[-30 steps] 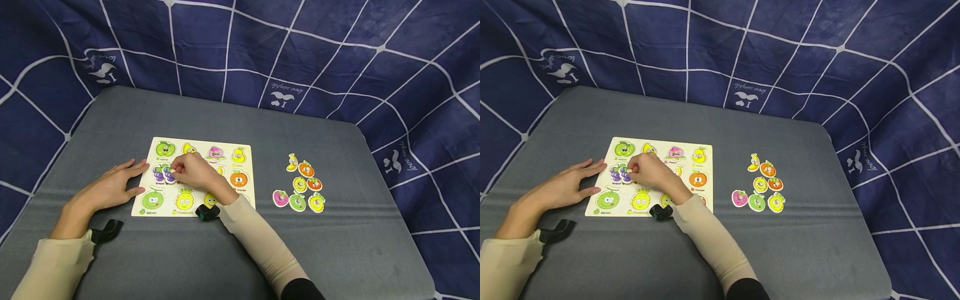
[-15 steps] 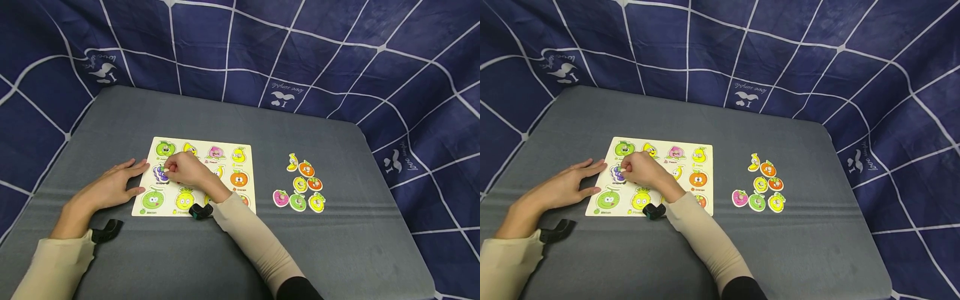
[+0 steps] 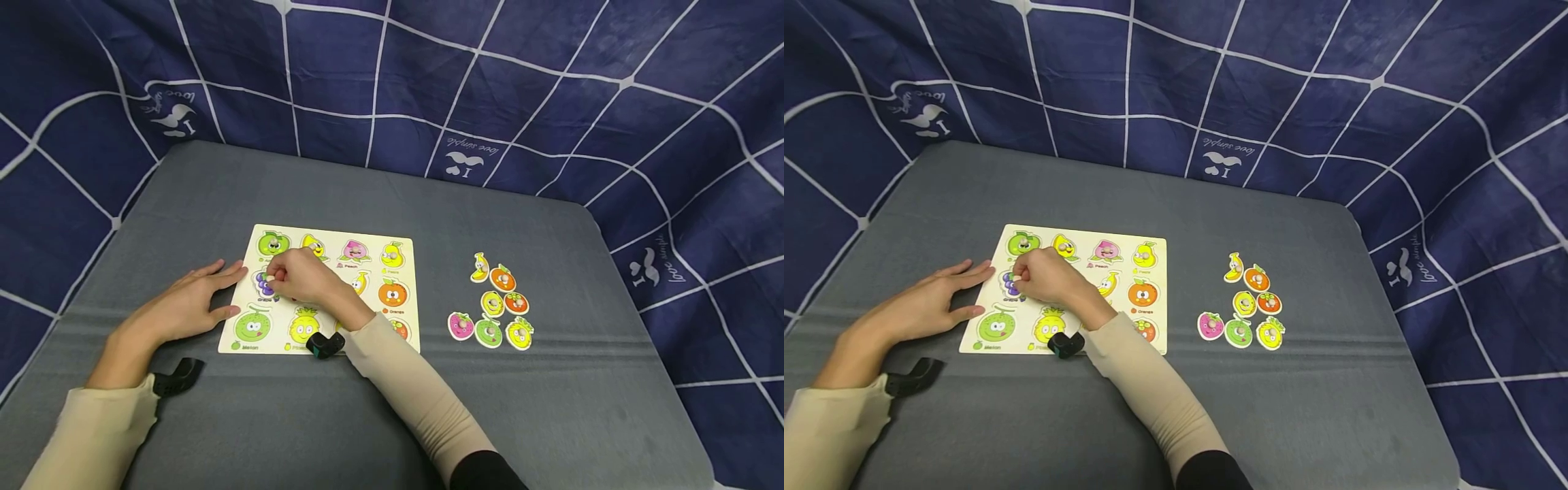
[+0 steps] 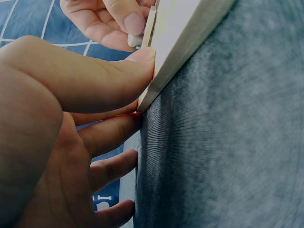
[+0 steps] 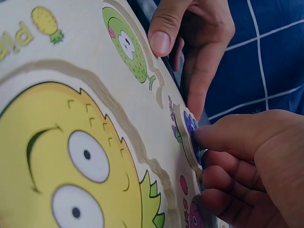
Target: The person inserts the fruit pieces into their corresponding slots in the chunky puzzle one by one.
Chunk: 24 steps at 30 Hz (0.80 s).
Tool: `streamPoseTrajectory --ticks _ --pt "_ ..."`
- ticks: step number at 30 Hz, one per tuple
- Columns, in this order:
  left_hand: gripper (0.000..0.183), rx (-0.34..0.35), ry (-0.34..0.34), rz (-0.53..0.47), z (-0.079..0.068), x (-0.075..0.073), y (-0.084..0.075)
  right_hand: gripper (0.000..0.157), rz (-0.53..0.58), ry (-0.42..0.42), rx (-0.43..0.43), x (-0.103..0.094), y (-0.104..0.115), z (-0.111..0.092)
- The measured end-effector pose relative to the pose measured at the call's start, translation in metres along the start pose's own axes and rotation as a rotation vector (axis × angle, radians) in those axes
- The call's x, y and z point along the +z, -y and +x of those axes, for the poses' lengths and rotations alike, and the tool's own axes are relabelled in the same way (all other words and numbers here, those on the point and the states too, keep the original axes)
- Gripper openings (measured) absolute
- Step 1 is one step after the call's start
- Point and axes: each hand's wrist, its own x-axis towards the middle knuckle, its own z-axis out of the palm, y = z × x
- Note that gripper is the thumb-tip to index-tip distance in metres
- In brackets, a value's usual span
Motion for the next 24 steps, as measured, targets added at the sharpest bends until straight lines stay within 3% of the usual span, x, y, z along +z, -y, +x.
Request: streamPoseTrajectory --ticks 24 --pt "0.073 -0.001 -0.007 0.000 -0.0004 0.0006 -0.0008 0.005 -0.110 0.011 0.010 0.0033 0.0061 0.0035"
